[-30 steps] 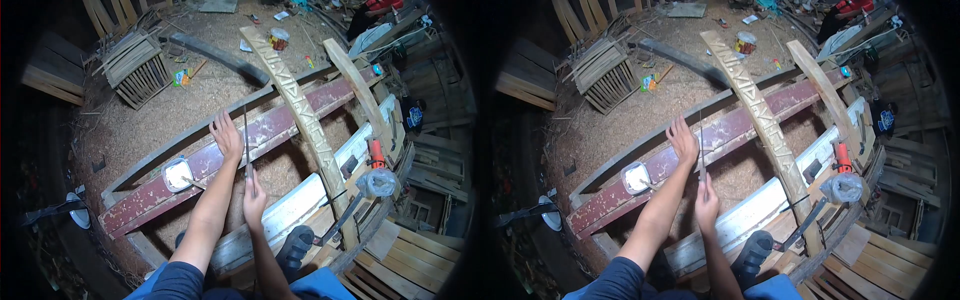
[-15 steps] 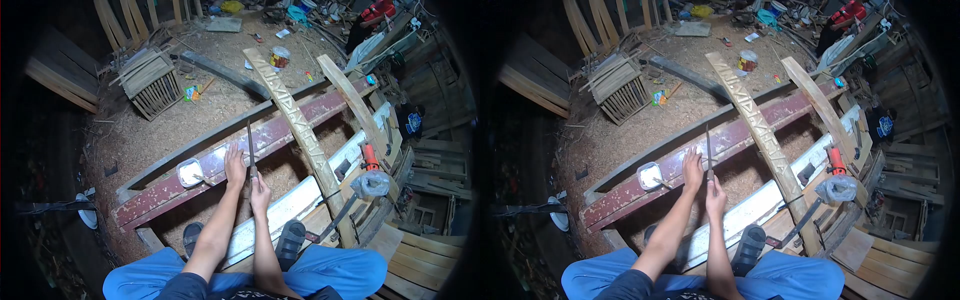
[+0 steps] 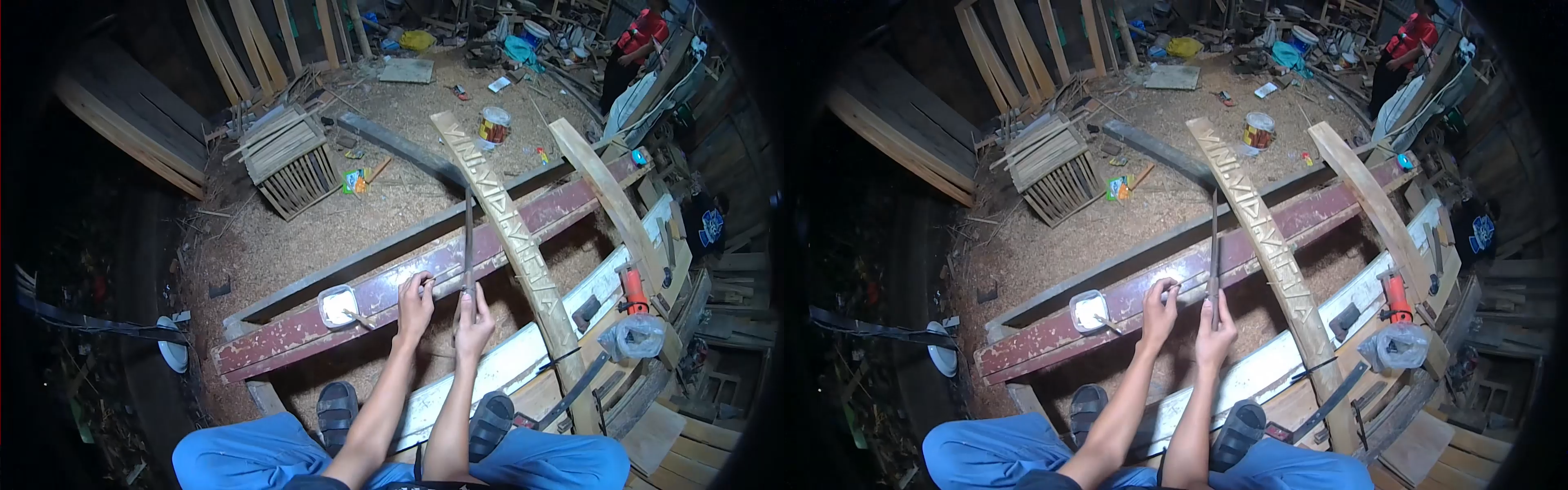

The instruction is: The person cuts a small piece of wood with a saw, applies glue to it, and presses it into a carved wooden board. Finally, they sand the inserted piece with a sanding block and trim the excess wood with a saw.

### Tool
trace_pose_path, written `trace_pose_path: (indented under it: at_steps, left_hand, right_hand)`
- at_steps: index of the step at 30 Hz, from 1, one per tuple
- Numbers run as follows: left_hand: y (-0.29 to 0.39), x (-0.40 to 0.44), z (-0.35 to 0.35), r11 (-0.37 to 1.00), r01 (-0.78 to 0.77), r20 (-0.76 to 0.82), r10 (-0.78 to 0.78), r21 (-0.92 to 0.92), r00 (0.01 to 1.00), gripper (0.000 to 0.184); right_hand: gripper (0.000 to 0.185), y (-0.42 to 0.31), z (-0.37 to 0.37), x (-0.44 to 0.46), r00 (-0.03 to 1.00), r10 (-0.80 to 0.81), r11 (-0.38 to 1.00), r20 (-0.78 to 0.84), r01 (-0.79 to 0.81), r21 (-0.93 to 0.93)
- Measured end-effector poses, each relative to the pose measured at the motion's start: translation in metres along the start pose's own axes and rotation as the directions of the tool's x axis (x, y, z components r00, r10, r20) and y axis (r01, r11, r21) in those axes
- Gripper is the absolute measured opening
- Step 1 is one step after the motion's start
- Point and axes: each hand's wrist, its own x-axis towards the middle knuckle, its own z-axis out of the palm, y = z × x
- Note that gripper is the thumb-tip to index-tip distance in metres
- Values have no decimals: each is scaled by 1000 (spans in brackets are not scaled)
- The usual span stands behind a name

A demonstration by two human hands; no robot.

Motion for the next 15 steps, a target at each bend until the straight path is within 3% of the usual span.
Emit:
trace_pose_path:
  at_steps: [1,2,4,7,10,11,12,14,15]
  left_hand:
    - [20,3,-9,1000,-6,-11,6,-7,1000,14]
    - [42,4,-22,999,32,-33,-33,-37,999,16]
    - [79,6,-46,995,65,-55,-70,-80,996,17]
    - [111,14,-77,992,-54,-87,45,-113,995,16]
    - [143,16,-104,990,-128,-78,123,-65,989,16]
    - [146,14,-112,986,-160,-79,156,-47,985,17]
    - [150,12,-122,988,-146,-65,142,-57,988,17]
    - [154,9,-141,991,-125,-68,121,-48,990,17]
    - [155,9,-149,991,-130,-61,128,-37,990,16]
  right_hand:
    - [49,-39,-8,15,956,265,961,127,-272,40]
    - [50,-47,-8,27,944,290,944,158,-309,113]
    - [51,-90,-8,45,961,212,972,176,-227,68]
    - [52,-120,-3,51,969,111,987,219,-132,86]
    - [50,-133,12,46,966,-135,986,221,109,128]
    - [50,-153,-2,35,905,241,931,350,-317,179]
    - [45,-168,-2,29,885,293,912,361,-372,174]
    - [39,-163,-3,24,906,161,961,392,-234,146]
    - [37,-171,-3,23,890,169,962,424,-243,126]
